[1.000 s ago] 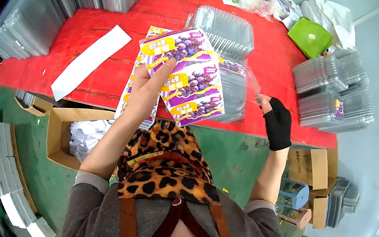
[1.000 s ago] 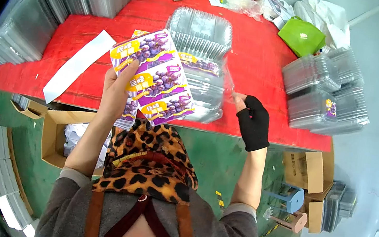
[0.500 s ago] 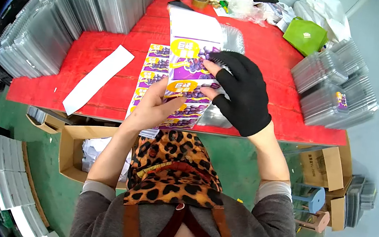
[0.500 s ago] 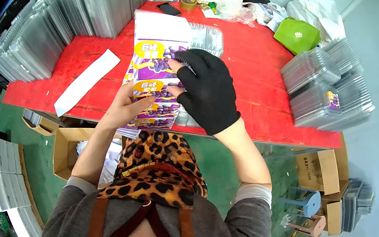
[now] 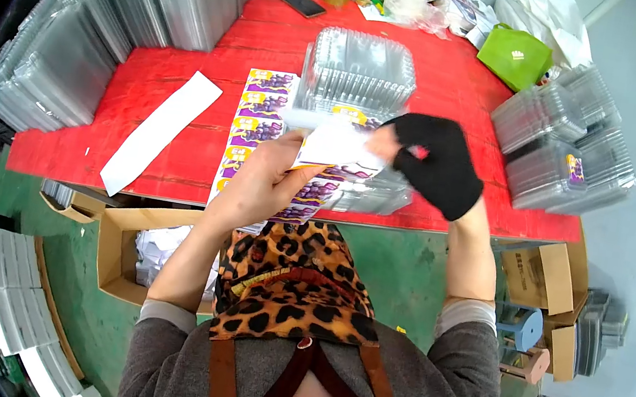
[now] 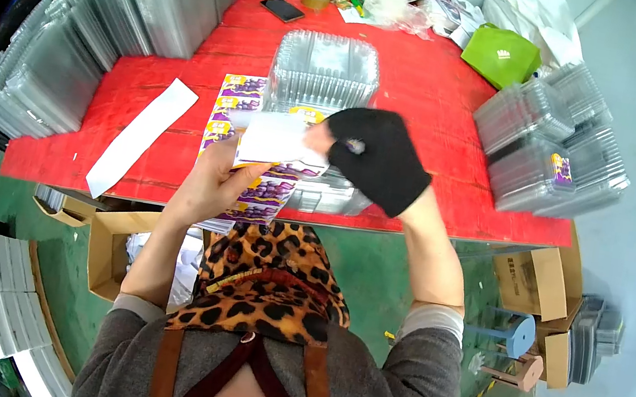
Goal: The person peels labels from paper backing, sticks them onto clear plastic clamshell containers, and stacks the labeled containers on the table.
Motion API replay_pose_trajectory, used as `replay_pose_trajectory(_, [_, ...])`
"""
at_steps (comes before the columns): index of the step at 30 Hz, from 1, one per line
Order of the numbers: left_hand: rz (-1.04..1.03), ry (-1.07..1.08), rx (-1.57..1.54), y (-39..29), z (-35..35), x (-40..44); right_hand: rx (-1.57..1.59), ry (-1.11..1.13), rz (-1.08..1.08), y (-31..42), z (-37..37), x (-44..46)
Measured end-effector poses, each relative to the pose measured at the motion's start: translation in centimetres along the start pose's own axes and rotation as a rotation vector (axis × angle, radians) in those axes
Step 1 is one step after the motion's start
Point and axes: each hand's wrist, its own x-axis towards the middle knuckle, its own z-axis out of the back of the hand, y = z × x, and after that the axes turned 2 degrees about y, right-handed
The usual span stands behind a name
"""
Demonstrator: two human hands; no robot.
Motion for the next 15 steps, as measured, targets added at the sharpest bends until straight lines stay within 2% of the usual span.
replay_pose_trajectory(1, [-0.067, 0.015, 0.031, 0.1, 0.2, 0.2, 0.088, -0.106, -0.149, 0.5, 1.1, -0.3])
replay_pose_trajectory(2, [0.014, 0.016, -0.101, 0.6, 0.5, 0.1, 0.186, -0.293, -0.172, 0.3, 2.3, -0.9])
replay_pose_trajectory(3, [0.094, 0.016, -0.234, 1.6, 1.0, -0.2, 0.191, -0.556, -0.124, -0.3, 3.0, -1.4])
replay_pose_trajectory(4, [0.176, 0.016, -0.368, 2.7, 1.5, -0.6, 0.105, -0.774, -0.177, -0.1, 3.9, -2.4])
replay_pose_trajectory(5, [0.350, -0.119, -0.440, 3.5, 1.8, -0.1, 0.263, -0.896, -0.071, 0.3, 4.4, -2.9])
replay_pose_trajectory(6, [0.339, -0.219, -1.062, 3.7, 2.1, 0.1, 0.311, -0.908, 0.046, -0.9, 5.1, -4.6])
replay_pose_trajectory(8, [0.174, -0.143, -1.504, 3.5, 3.8, 1.7, 0.259, -0.942, 0.067, -1.7, 4.1, -7.1])
replay_pose_trajectory(10, [0.103, -0.086, -1.558, 4.1, 4.7, 2.7, 0.422, -0.337, 0.295, -1.0, 3.8, -8.3])
replay_pose_trajectory(11, [-0.009, -0.165, -1.782, 3.4, 4.2, 3.4, 0.407, -0.229, 0.249, -0.9, 3.5, -8.8])
replay_pose_trajectory(12, [-0.083, -0.166, -1.801, 4.3, 4.1, 3.8, 0.395, -0.121, 0.200, -0.9, 2.9, -9.3])
replay_pose_trajectory(14, [0.001, -0.364, -1.751, 2.9, 4.0, 4.7, 0.129, -0.135, 0.055, -0.5, 1.0, -9.7])
replay_pose_trajectory(15, [0.006, -0.372, -1.759, 2.3, 3.9, 5.1, -0.140, -0.192, 0.074, -0.3, -0.3, -9.0])
